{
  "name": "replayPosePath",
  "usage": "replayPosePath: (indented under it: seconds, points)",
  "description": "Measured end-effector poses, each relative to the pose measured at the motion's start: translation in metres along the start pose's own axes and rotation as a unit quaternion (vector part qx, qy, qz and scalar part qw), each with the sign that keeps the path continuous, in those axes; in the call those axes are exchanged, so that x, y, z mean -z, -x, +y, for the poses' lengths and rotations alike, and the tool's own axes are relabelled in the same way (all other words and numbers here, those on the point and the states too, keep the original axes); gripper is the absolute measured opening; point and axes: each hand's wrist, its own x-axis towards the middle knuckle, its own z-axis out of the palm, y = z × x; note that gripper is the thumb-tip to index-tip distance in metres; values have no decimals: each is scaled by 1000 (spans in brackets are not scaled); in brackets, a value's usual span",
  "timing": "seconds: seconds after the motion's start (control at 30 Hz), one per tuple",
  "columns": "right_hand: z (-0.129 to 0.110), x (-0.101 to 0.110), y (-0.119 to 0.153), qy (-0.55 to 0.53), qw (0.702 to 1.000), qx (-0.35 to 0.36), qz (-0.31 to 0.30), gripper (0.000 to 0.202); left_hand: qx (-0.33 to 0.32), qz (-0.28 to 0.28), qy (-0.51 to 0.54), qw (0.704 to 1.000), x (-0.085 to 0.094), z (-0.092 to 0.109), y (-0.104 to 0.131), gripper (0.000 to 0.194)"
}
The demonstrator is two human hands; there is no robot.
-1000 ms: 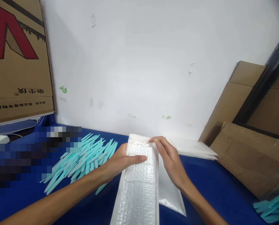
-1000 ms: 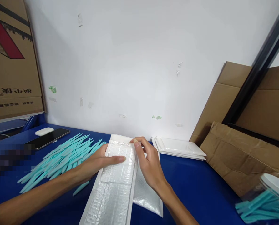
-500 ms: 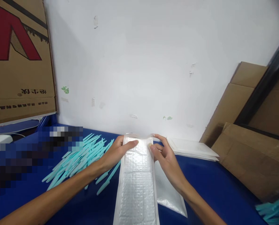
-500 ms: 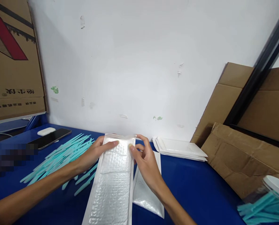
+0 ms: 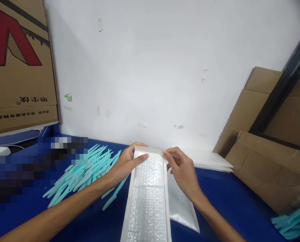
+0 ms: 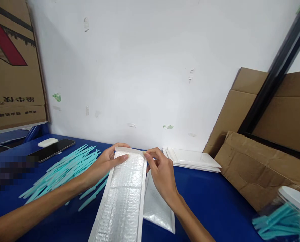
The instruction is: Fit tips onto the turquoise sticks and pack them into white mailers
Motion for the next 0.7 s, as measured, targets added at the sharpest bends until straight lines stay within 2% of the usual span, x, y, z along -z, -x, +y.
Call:
replayPosePath:
  seconds: [0.17,0.37,0.5,0.7]
  points:
    - [1,3,-3,-20,1000,14,-12,30,9,4,19,1000,1,1,1,48]
    - [2,3,-4,-63,997,-4,-48,30,-33,10,-54,998,4,0,-2,26]
    - [-3,5,-2,-83,993,-10,-80,32,-20,11,-28,999,5,3,-2,20]
    - [-2,4,-4,-94,993,-39,-60,31,-15,-60,75,995,9,3,0,16]
